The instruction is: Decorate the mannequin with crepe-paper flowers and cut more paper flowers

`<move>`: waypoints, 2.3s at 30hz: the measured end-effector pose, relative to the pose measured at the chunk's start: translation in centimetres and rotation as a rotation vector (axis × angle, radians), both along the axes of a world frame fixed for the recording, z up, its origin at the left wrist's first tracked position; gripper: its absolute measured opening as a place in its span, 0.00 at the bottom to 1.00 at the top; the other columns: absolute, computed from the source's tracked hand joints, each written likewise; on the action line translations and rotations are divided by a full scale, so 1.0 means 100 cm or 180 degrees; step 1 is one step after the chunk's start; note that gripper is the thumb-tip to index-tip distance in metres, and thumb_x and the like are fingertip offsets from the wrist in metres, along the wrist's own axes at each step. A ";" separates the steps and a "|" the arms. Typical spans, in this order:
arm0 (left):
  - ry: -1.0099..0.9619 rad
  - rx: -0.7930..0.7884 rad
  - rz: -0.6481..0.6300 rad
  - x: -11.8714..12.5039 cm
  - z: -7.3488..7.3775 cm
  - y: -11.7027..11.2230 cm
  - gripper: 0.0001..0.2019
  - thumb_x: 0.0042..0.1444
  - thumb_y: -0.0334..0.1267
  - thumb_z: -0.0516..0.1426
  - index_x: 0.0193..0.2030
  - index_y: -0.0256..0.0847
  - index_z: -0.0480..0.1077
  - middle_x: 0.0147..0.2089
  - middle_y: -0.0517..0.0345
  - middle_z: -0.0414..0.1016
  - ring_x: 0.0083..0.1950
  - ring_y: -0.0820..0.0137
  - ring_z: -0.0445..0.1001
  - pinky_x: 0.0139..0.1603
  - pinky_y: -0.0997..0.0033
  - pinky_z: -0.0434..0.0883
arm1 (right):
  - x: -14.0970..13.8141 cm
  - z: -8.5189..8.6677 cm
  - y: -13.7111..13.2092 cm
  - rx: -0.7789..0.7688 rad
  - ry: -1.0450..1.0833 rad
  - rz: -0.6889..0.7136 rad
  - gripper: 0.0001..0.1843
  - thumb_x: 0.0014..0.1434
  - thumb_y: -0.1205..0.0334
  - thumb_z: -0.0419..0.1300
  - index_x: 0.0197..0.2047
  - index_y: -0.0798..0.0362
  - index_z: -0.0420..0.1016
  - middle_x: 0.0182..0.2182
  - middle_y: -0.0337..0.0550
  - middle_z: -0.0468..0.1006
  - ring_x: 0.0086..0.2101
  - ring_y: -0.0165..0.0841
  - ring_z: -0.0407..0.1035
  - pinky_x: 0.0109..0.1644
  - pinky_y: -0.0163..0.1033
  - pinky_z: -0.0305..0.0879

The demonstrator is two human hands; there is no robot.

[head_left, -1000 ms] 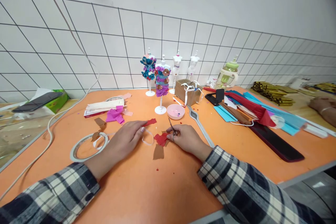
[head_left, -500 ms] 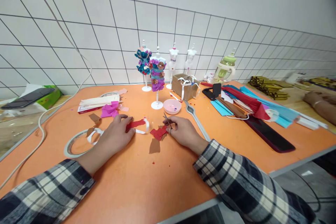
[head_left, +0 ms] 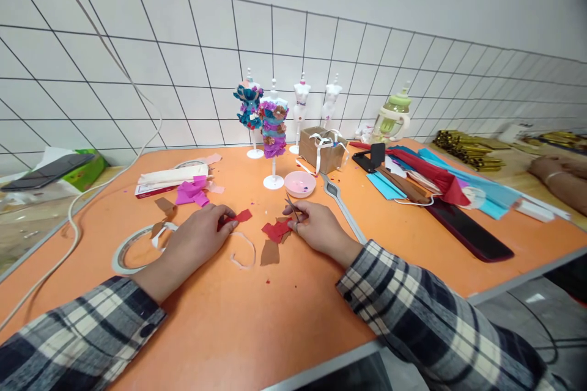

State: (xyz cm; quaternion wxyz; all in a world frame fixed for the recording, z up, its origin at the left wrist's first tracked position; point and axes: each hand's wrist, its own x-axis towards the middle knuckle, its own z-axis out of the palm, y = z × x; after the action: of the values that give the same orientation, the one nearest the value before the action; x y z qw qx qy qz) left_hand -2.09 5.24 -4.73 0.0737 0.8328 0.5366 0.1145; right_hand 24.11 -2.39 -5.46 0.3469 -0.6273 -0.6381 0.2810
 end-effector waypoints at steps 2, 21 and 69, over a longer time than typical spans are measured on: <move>-0.0089 0.0096 -0.0088 0.001 0.001 0.001 0.14 0.60 0.48 0.52 0.38 0.43 0.75 0.41 0.49 0.79 0.45 0.55 0.78 0.43 0.61 0.71 | 0.001 0.003 -0.001 0.0211 -0.0044 -0.0088 0.17 0.55 0.66 0.62 0.49 0.49 0.78 0.36 0.38 0.79 0.35 0.33 0.71 0.42 0.38 0.64; -0.1543 0.0605 -0.1162 0.029 0.008 -0.061 0.08 0.63 0.43 0.56 0.37 0.43 0.72 0.36 0.55 0.79 0.39 0.63 0.76 0.42 0.65 0.72 | -0.028 0.015 -0.018 -0.0593 0.2569 0.0657 0.32 0.41 0.49 0.77 0.33 0.50 0.56 0.60 0.53 0.70 0.47 0.37 0.73 0.34 0.34 0.71; -0.2649 -0.2247 -0.1630 0.022 0.016 -0.058 0.16 0.57 0.47 0.63 0.46 0.39 0.79 0.37 0.52 0.81 0.35 0.63 0.78 0.37 0.68 0.74 | -0.014 0.036 -0.036 -0.1542 0.0406 0.2567 0.18 0.57 0.46 0.66 0.33 0.52 0.69 0.24 0.35 0.77 0.27 0.27 0.68 0.30 0.31 0.59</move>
State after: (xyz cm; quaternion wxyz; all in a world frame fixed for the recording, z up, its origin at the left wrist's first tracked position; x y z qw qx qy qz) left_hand 0.11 -0.54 -3.13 0.5748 0.7460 0.2507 0.2244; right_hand 22.75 -6.03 -1.84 0.0923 -0.3739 -0.7242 0.5720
